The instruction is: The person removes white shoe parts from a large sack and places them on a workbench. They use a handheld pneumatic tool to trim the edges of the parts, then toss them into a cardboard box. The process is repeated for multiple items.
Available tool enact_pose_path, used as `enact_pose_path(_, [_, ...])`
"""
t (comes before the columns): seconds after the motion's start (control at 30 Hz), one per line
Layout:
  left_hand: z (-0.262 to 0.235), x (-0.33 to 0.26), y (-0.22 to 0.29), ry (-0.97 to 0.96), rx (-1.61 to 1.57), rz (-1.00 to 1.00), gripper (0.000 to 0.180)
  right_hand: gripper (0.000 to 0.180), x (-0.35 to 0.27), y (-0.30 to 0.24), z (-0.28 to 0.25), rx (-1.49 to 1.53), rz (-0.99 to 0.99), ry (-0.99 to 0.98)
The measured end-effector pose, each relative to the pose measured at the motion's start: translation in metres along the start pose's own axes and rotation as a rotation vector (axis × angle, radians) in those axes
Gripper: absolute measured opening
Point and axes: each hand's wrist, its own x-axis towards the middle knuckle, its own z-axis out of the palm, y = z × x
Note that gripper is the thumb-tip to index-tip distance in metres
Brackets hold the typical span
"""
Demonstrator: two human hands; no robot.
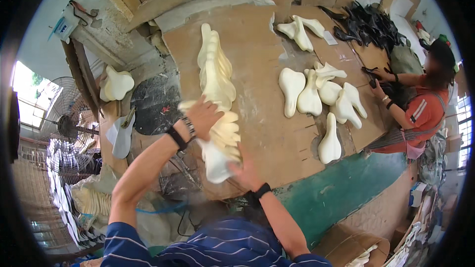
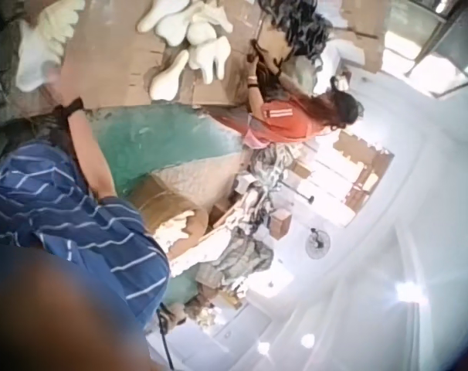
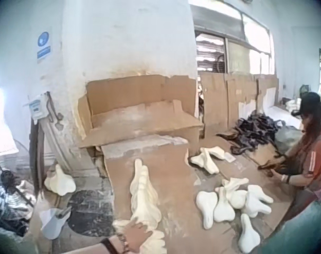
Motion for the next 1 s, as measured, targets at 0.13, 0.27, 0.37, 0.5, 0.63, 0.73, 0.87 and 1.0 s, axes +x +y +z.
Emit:
enact_pose_path(0.13, [0.025, 0.017, 0.020, 0.472, -0.216, -0.225, 0.082, 0.070, 0.022, 0.056, 0.004, -0.243, 0.213, 0.089])
enact_pose_path(0.27, [0.094, -0.035, 0.071, 0.688, -0.802, -0.779, 0.087, 0.063, 0.018, 0.041, 0.002, -0.410, 0.342, -0.046])
enact_pose_path(0.37, [0.148, -0.056, 0.107, 0.540, -1.124, -0.897, 0.097, 0.063, 0.015, 0.042, 0.004, -0.412, 0.200, 0.038])
enact_pose_path(0.5, [0.159, -0.049, 0.133, 0.433, -1.161, -0.832, 0.108, 0.074, 0.015, 0.054, -0.009, -0.354, 0.216, -0.019])
enact_pose_path(0.63, [0.202, -0.051, 0.129, 0.460, -1.296, -0.923, 0.112, 0.087, 0.055, 0.036, -0.030, -0.328, 0.057, 0.137])
enact_pose_path(0.73, [0.194, -0.055, 0.117, 0.463, -1.506, -0.848, 0.111, 0.086, 0.124, -0.006, -0.050, -0.289, -0.092, 0.252])
enact_pose_path(0.87, [0.198, -0.057, 0.120, 0.463, -1.483, -0.821, 0.108, 0.075, 0.197, -0.012, -0.060, -0.296, -0.176, 0.038])
enact_pose_path(1.0, [0.194, -0.062, 0.125, 0.542, -1.626, -0.669, 0.102, 0.071, 0.216, 0.028, -0.050, -0.086, -0.083, -0.088])
